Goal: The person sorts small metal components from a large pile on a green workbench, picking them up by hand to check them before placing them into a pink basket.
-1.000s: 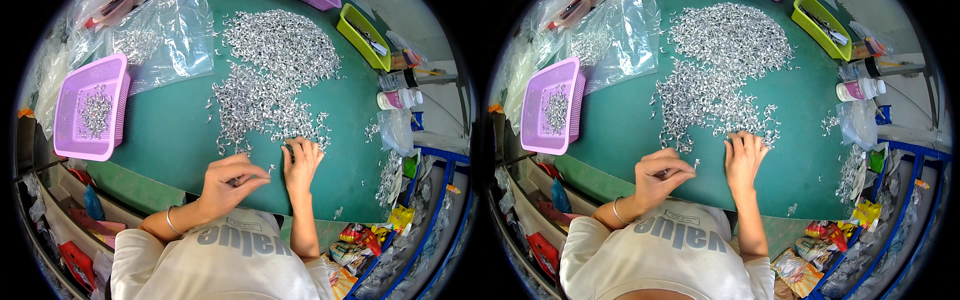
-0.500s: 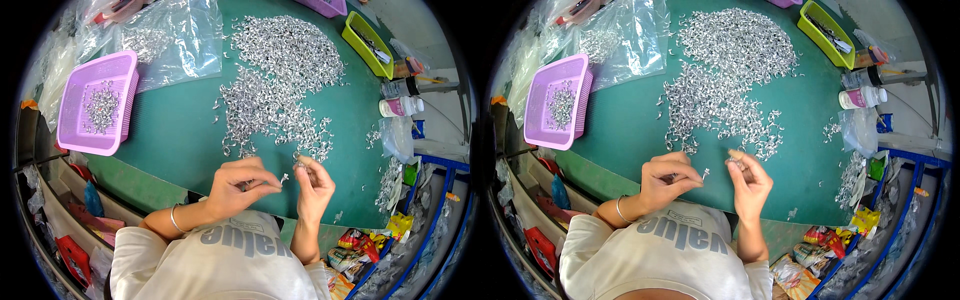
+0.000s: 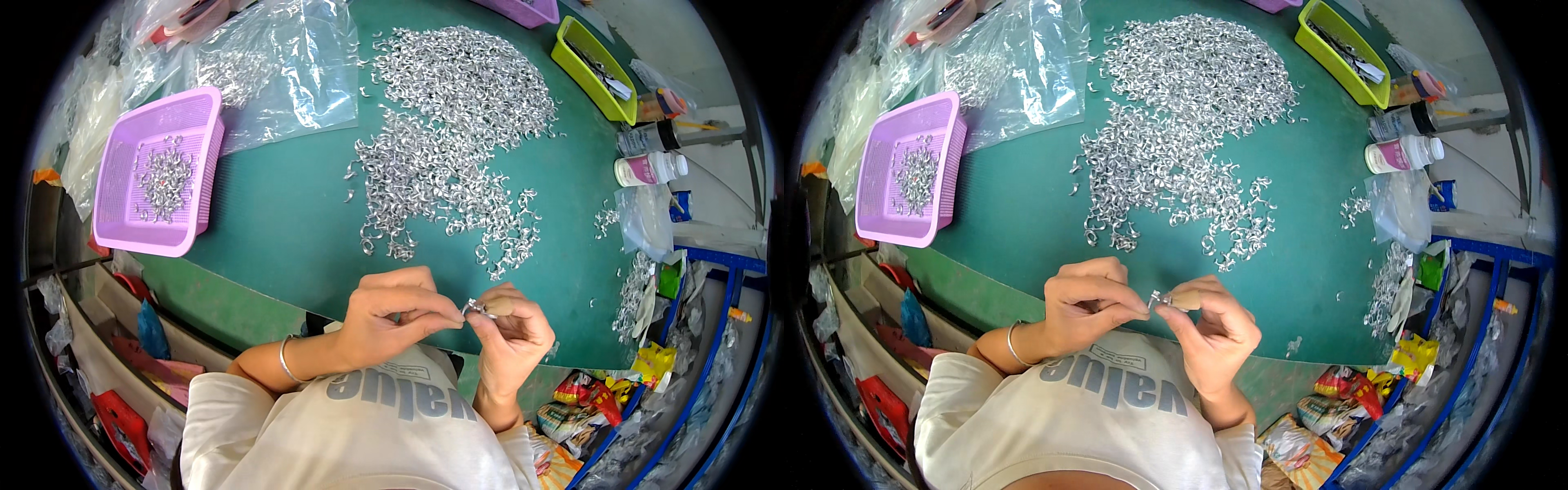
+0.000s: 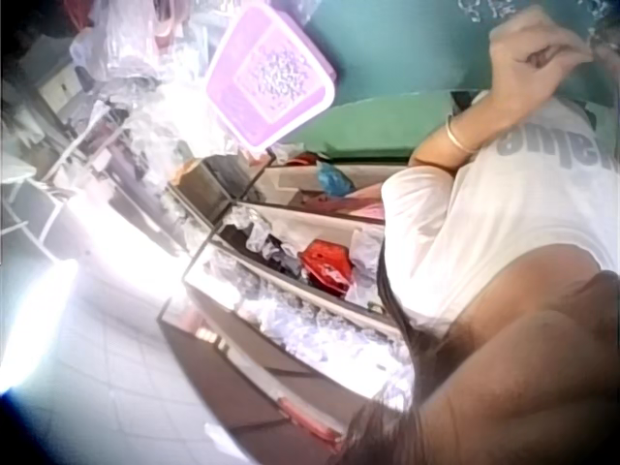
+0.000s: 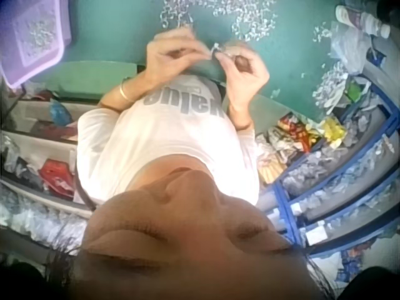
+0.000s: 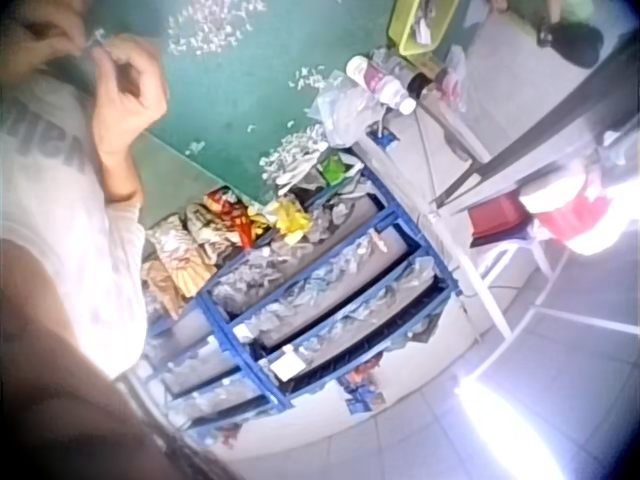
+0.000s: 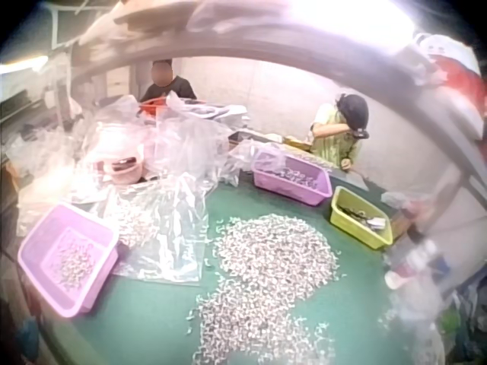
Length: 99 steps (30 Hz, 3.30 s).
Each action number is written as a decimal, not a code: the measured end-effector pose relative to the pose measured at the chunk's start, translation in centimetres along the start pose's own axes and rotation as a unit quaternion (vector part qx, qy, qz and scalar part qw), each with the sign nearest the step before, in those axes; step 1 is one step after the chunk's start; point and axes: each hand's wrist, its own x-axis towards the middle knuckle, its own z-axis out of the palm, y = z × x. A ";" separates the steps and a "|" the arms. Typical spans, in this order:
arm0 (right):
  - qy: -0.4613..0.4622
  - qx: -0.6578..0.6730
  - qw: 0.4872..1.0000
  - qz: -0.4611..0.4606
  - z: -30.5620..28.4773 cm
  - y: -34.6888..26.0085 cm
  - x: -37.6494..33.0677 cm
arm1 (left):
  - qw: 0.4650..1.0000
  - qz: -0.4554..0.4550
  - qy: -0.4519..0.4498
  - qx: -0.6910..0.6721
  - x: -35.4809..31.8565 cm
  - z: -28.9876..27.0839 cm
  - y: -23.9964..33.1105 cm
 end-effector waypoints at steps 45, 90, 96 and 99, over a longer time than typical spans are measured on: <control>0.000 0.079 0.996 0.039 0.6 -0.4 -1.1 | 0.679 -0.379 -0.119 -0.617 0.1 -0.4 -0.7; 0.000 0.068 0.998 -0.009 0.6 -0.4 -0.9 | 1.000 -0.009 -0.025 -0.008 -0.2 0.0 1.2; 0.009 0.060 0.998 -0.016 0.6 -0.3 -0.9 | 1.000 0.009 -0.028 0.007 -0.2 0.1 1.6; 0.011 0.061 0.998 -0.015 0.6 -0.3 -0.9 | 1.000 0.016 -0.025 0.006 -0.2 0.2 1.4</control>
